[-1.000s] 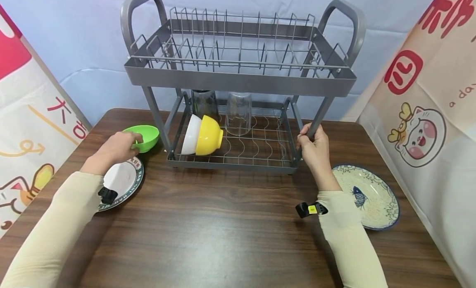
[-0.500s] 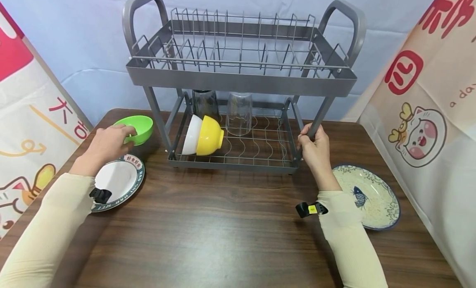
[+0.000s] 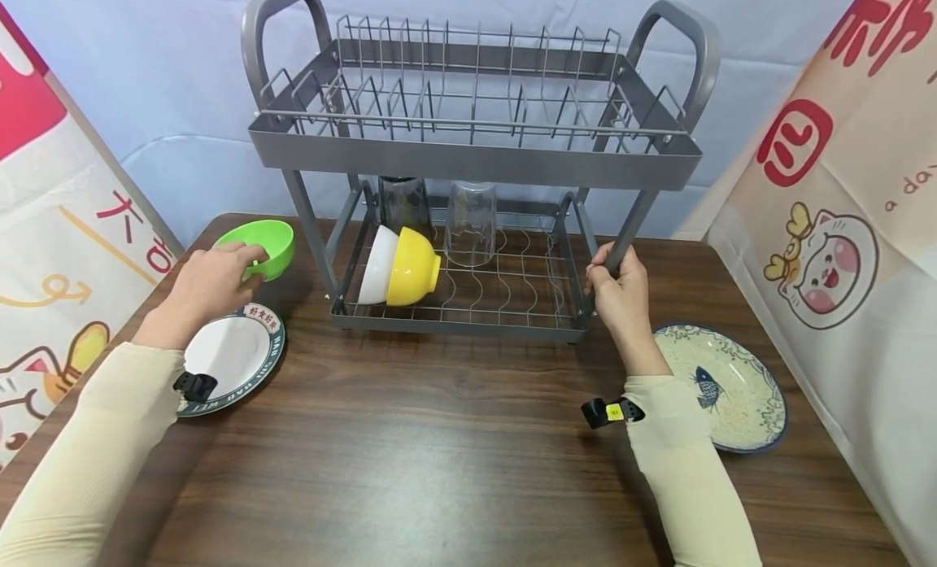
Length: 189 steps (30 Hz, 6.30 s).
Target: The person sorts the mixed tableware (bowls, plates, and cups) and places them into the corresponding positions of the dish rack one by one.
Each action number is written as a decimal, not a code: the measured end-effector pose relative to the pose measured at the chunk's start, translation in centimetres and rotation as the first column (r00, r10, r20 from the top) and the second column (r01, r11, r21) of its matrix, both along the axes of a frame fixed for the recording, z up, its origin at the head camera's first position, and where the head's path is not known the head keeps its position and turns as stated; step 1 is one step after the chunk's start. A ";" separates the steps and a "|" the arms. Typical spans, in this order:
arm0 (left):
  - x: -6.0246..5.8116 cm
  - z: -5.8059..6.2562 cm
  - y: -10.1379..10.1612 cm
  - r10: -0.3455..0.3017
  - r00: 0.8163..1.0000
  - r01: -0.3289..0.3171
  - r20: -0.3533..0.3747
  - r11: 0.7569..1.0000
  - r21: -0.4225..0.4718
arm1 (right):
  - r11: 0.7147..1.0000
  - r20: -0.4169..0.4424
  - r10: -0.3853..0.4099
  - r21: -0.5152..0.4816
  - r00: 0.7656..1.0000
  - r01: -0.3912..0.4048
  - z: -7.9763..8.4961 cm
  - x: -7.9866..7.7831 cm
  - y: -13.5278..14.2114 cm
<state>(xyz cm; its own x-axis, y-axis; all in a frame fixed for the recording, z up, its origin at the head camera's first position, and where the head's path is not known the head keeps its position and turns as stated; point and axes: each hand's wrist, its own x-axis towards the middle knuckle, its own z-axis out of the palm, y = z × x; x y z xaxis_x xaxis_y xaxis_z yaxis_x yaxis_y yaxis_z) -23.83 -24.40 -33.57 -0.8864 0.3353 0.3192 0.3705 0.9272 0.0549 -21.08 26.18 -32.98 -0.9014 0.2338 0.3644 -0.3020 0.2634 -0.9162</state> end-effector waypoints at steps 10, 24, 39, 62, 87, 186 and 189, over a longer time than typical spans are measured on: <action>1.0 0.9 0.5 -0.010 0.995 0.009 0.096 1.000 0.012 | 1.000 -0.004 0.012 -0.016 1.000 -0.012 0.0 0.2 0.1; 2.9 2.8 2.0 -0.095 0.967 0.060 0.238 0.987 0.148 | 1.000 0.000 -0.004 0.007 1.000 0.004 -0.2 -0.1 0.3; 4.7 3.6 3.2 -0.184 0.942 0.127 0.281 0.970 0.208 | 0.997 0.010 -0.032 0.068 0.999 0.031 -0.3 -0.1 0.1; 7.2 6.2 6.0 -0.234 0.912 0.166 0.338 0.962 0.219 | 0.999 -0.080 0.021 0.028 0.997 -0.019 -0.8 -0.3 0.0; 9.0 6.4 9.8 -0.371 0.894 0.223 0.252 0.855 0.469 | 0.997 0.031 -0.045 0.058 0.999 0.043 0.7 0.8 -0.8; 1.3 2.0 21.3 -0.261 0.940 0.001 0.218 0.643 0.766 | 0.996 -0.002 -0.065 0.053 0.998 0.065 -0.2 0.0 -0.3; 1.2 1.9 21.5 -0.249 0.944 -0.003 0.218 0.652 0.758 | 1.000 -0.042 -0.021 0.016 0.999 0.022 -1.0 -0.5 0.3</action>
